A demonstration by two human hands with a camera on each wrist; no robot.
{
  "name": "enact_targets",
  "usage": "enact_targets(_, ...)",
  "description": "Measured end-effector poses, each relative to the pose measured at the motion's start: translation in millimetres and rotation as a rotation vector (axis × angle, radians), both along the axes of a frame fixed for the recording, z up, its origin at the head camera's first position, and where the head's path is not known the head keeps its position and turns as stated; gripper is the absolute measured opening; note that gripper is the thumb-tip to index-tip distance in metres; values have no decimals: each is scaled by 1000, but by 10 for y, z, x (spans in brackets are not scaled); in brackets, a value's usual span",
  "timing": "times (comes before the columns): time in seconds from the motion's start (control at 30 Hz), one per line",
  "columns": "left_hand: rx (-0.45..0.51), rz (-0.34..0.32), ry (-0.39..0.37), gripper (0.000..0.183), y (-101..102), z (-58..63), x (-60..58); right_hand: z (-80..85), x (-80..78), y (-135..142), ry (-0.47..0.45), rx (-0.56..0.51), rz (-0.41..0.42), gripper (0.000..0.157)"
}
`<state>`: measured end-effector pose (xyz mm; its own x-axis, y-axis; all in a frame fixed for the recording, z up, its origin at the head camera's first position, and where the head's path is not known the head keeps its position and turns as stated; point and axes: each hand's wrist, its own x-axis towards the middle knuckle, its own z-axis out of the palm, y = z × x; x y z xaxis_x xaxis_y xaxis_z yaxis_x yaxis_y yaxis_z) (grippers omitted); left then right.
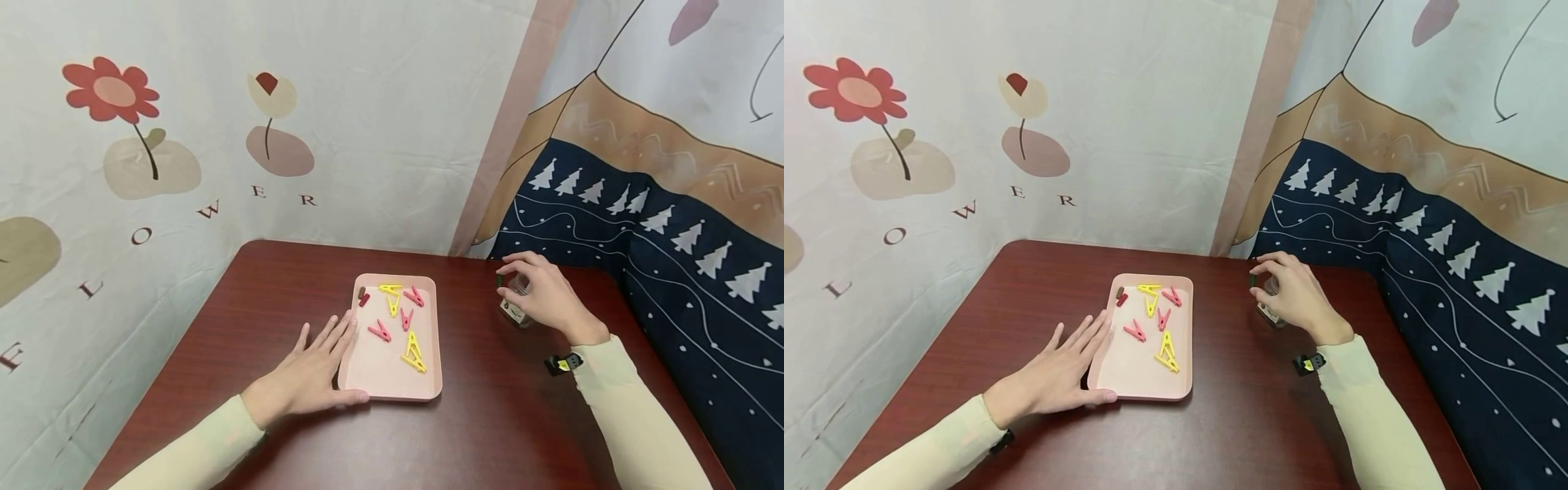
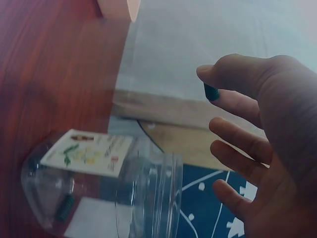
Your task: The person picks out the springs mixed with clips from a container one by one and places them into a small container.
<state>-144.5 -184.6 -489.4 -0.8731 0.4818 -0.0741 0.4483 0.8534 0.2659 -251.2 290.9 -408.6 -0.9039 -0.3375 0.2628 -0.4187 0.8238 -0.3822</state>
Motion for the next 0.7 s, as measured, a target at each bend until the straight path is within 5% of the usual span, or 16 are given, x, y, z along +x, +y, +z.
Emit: enact_targets(0.7, -4, 1, 11, 135, -5, -23, 22, -55, -7, 475, 52, -72, -97, 34)
